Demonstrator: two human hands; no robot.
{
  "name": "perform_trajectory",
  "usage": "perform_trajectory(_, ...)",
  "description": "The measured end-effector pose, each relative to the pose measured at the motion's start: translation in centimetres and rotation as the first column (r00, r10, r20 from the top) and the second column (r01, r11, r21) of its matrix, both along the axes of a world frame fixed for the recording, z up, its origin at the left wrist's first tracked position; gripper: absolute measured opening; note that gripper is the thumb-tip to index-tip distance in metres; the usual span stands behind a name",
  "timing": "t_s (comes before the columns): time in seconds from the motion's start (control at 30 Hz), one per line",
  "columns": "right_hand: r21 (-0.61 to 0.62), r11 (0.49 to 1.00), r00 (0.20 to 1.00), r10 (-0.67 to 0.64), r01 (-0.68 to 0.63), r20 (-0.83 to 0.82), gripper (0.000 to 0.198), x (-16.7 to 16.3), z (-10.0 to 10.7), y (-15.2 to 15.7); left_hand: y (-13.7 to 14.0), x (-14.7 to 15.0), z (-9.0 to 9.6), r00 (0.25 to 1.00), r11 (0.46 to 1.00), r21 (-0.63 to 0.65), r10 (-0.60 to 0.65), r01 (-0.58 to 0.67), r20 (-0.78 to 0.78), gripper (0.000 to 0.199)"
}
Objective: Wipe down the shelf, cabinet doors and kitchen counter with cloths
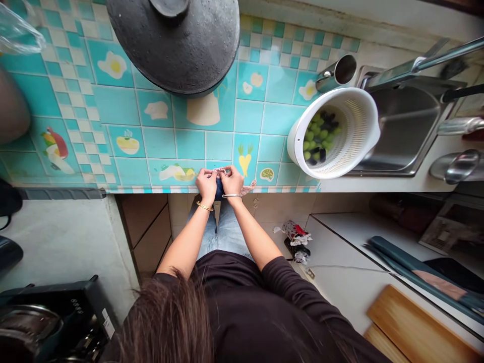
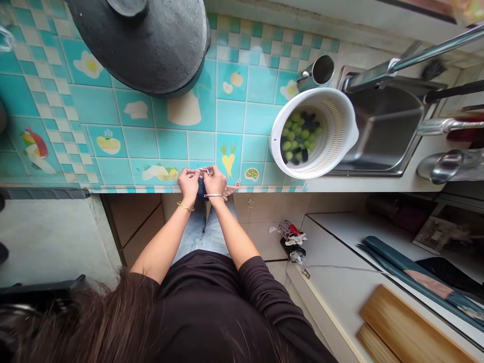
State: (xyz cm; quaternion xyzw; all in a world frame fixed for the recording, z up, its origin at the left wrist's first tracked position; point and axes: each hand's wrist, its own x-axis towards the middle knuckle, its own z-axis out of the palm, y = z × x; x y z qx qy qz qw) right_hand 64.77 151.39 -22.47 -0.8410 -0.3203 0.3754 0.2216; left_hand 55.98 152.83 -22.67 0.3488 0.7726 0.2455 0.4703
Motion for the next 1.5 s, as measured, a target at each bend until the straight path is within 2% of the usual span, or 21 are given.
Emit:
perform_trajectory(0.13,0.044,0.996,0.996,-0.071,0.073,-0.044,0.013,-0.3,-0.3,1.4,1.2,0.8,-0.9,0.99,0.991,0.009,0.136,-0.136,0.033,0.019)
perform_trajectory(0.23,0.061,0.994,0.995,-0.088,0.091,-0.052,0.016,-0.3,-0.5,1.8,1.3,0.9,-1.6,0.981,0.983,0.037,0.179,-0.182,0.072,0.018)
perform_trajectory(0.43,0.043,0.996,0.993,-0.076,0.08,-0.088,0.019,-0.4,0.0,0.9,0.7,0.8,-1.5,0.928,0.943,-0.054,0.334,-0.329,0.165,0.018)
perform_trajectory(0.57,0.066,0.991,0.992,-0.113,0.116,-0.058,0.02,-0.4,-0.1,1.3,1.5,1.0,-1.2,0.937,0.952,-0.022,0.303,-0.304,0.174,0.019)
perform_trajectory(0.73,0.037,0.992,0.989,-0.118,0.122,-0.09,0.023,-0.4,-0.1,0.8,1.5,0.9,-0.9,0.929,0.945,-0.088,0.325,-0.314,0.179,0.019)
perform_trajectory(0.9,0.056,0.987,0.988,-0.144,0.148,-0.06,0.021,-0.3,-0.2,0.9,1.6,1.1,-1.0,0.933,0.954,-0.07,0.301,-0.293,0.2,0.019)
perform_trajectory(1.03,0.04,0.99,0.988,-0.129,0.133,-0.081,0.022,-0.3,-0.3,1.0,1.4,1.1,-1.3,0.92,0.937,-0.107,0.346,-0.331,0.184,0.019)
perform_trajectory(1.17,0.057,0.988,0.989,-0.14,0.142,-0.043,0.025,-0.3,-0.6,1.1,1.4,1.3,-1.3,0.921,0.937,-0.081,0.35,-0.341,0.169,0.019)
perform_trajectory(1.3,0.065,0.986,0.984,-0.145,0.152,-0.102,0.025,-0.2,-0.7,0.9,1.3,1.5,-1.0,0.903,0.918,-0.109,0.395,-0.382,0.166,0.019)
perform_trajectory(1.5,0.064,0.986,0.986,-0.146,0.151,-0.076,0.026,0.1,-0.6,0.8,1.3,1.8,-0.6,0.893,0.915,-0.095,0.403,-0.392,0.198,0.02)
